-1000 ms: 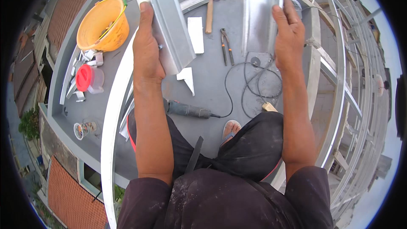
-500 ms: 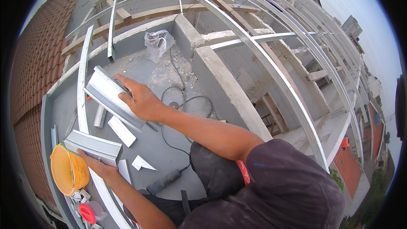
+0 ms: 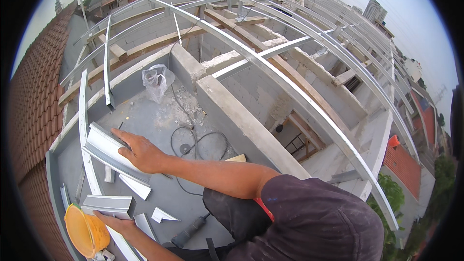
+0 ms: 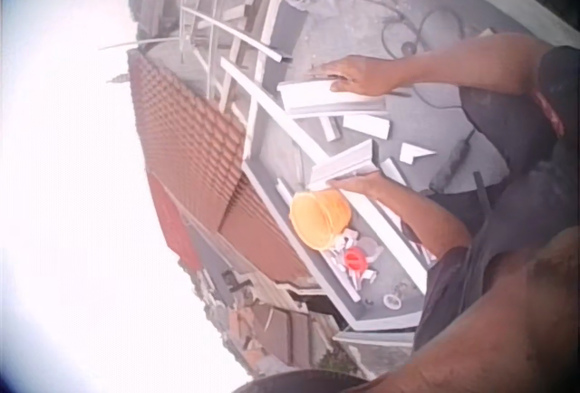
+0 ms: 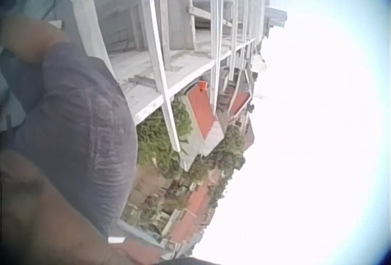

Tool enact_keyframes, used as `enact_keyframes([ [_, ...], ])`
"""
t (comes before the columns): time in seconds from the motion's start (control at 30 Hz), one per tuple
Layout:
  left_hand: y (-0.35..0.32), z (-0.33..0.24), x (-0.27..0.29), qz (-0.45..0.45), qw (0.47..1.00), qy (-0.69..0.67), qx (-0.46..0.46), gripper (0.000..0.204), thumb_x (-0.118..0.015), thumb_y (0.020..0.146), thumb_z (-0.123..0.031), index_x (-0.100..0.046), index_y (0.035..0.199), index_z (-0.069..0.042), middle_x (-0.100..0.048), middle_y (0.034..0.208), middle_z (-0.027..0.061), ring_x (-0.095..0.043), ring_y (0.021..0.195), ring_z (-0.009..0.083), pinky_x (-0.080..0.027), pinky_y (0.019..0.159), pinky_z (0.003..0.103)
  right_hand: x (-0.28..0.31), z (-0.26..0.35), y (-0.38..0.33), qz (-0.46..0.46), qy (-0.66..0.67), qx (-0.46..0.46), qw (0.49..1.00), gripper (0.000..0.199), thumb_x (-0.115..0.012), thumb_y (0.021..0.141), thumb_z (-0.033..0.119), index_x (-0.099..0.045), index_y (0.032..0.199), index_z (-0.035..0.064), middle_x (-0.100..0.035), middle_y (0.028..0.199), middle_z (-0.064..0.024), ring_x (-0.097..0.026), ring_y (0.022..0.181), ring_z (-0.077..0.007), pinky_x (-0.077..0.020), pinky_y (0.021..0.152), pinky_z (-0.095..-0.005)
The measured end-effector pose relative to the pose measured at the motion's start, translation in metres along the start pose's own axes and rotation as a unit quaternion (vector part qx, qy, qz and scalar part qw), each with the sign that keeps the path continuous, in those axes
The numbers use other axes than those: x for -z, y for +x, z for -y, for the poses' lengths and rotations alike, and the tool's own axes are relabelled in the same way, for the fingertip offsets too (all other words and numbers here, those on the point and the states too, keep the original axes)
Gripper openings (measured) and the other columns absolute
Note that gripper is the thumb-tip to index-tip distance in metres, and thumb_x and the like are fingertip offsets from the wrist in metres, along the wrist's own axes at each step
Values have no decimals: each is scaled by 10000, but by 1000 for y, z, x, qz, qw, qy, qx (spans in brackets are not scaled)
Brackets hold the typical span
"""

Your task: The person walks on a rooftop construction site, picks up metal pieces, and uses pliers to bend and shape them. They then sit down, measure and mark the metal pieces with a tape measure and marker, and continue preparing the components for assembly.

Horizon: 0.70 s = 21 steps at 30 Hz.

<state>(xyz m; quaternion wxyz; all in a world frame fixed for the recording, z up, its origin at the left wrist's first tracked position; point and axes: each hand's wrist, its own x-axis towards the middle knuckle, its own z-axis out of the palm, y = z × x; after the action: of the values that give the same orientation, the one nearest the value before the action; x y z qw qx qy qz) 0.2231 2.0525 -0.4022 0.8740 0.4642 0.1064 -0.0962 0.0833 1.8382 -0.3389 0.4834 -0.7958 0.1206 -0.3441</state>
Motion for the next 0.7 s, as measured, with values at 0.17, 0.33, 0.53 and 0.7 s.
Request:
enact_keyframes([
  [0.17, 1, 4, 2, -12, 1000, -18, 12, 764, -517, 1086, -580, -400, 1635, -61, -485, 1614, 152, -517, 1449, 326, -457, 1200, 445, 4, 3, -2, -16, 22, -8, 1000, 631, -564, 1080, 193, -369, 1642, -18, -475, 1620, -299, -486, 1491, -430, -362, 1253, -447],
  [0.33, 1, 2, 5, -10, 999, -33, 26, 759, -518, 1082, -596, -411, 1631, -83, -488, 1613, 135, -515, 1448, 321, -460, 1192, 443, 5, 9, -3, -18, 33, -25, 999, 635, -571, 1078, 198, -374, 1644, -12, -482, 1618, -297, -496, 1491, -419, -370, 1247, -433],
  [0.53, 5, 2, 12, 25, 995, -66, 64, 739, -513, 1079, -607, -431, 1623, -114, -479, 1623, 91, -501, 1450, 292, -424, 1207, 448, 2, 10, -3, -25, 39, -22, 999, 632, -580, 1075, 204, -387, 1635, -16, -495, 1610, -294, -497, 1494, -416, -373, 1245, -431],
  [0.7, 6, 2, 14, 17, 997, -63, 48, 736, -520, 1080, -600, -444, 1613, -97, -492, 1612, 101, -512, 1439, 297, -437, 1198, 444, 0, 10, -3, -31, 42, -15, 999, 625, -583, 1074, 206, -398, 1629, -13, -512, 1597, -294, -502, 1490, -419, -370, 1246, -434],
])
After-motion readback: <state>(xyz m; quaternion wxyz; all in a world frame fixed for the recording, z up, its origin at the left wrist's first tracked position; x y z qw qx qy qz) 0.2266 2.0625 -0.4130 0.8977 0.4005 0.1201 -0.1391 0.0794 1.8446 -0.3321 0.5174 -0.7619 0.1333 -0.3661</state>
